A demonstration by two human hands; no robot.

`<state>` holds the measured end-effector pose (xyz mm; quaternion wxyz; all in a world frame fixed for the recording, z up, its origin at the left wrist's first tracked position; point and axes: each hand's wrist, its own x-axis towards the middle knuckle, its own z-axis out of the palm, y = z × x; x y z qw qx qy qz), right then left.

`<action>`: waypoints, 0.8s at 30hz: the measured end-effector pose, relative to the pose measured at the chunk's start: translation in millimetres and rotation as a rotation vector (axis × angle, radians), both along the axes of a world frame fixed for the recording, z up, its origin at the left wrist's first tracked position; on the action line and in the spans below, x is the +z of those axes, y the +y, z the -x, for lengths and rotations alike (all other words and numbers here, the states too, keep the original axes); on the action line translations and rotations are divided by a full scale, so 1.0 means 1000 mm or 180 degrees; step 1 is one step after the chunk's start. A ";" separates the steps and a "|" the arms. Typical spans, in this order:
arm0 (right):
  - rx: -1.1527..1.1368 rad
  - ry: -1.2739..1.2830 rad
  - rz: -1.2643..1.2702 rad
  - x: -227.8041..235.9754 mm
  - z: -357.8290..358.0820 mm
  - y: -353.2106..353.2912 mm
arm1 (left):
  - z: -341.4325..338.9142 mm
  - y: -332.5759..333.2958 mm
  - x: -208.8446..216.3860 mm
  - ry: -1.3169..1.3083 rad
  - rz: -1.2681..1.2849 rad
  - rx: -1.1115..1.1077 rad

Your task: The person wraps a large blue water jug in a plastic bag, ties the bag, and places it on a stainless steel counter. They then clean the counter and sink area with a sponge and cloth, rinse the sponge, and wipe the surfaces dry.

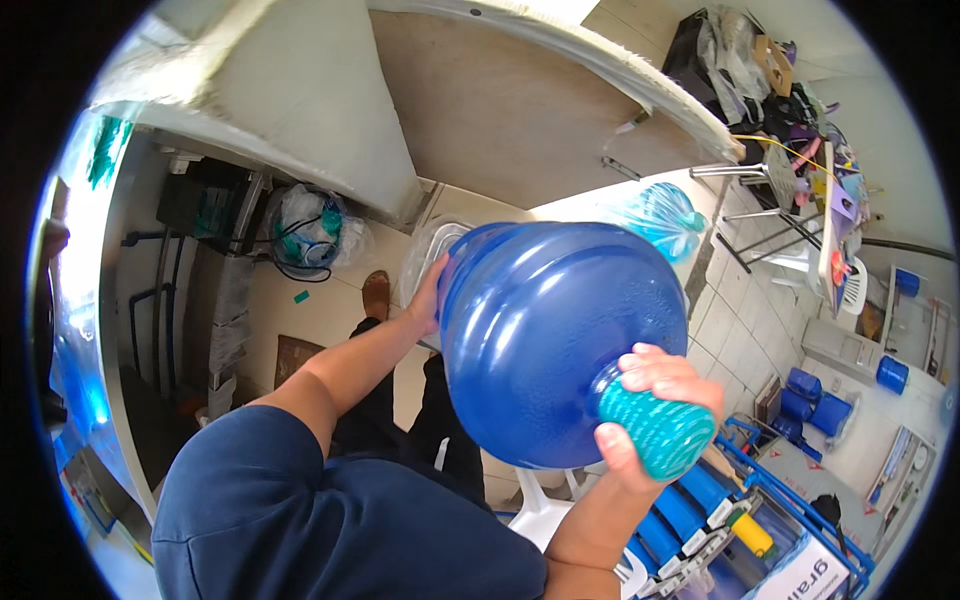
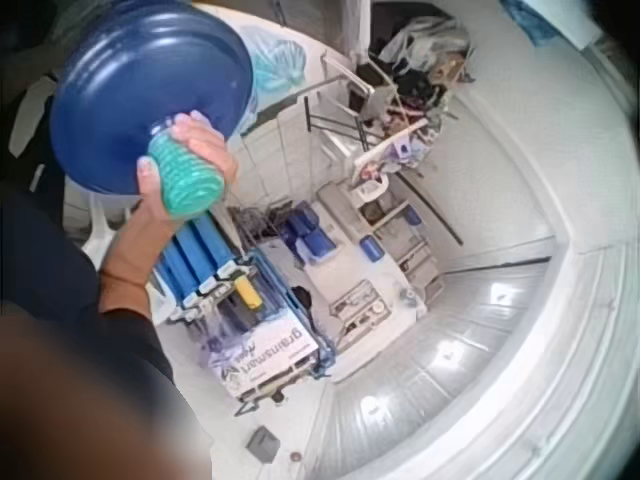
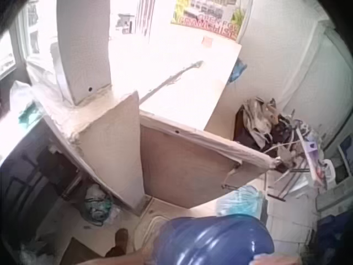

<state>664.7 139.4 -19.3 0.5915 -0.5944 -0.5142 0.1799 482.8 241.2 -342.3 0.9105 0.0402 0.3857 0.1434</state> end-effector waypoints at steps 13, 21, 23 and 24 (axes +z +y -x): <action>-0.0063 0.0103 0.0465 -0.068 -0.005 0.026 | 0.010 0.002 -0.084 -0.0050 0.0046 0.0462; 0.0382 -0.0205 0.0552 -0.062 0.014 0.027 | 0.060 -0.009 -0.074 0.2049 -0.0994 -0.0461; -0.0365 0.0911 0.1361 -0.052 0.006 0.024 | 0.068 0.006 -0.068 0.2576 -0.1903 -0.0348; -0.0502 0.1518 0.1080 -0.055 -0.003 0.023 | 0.066 0.022 -0.069 0.2606 -0.2210 -0.0147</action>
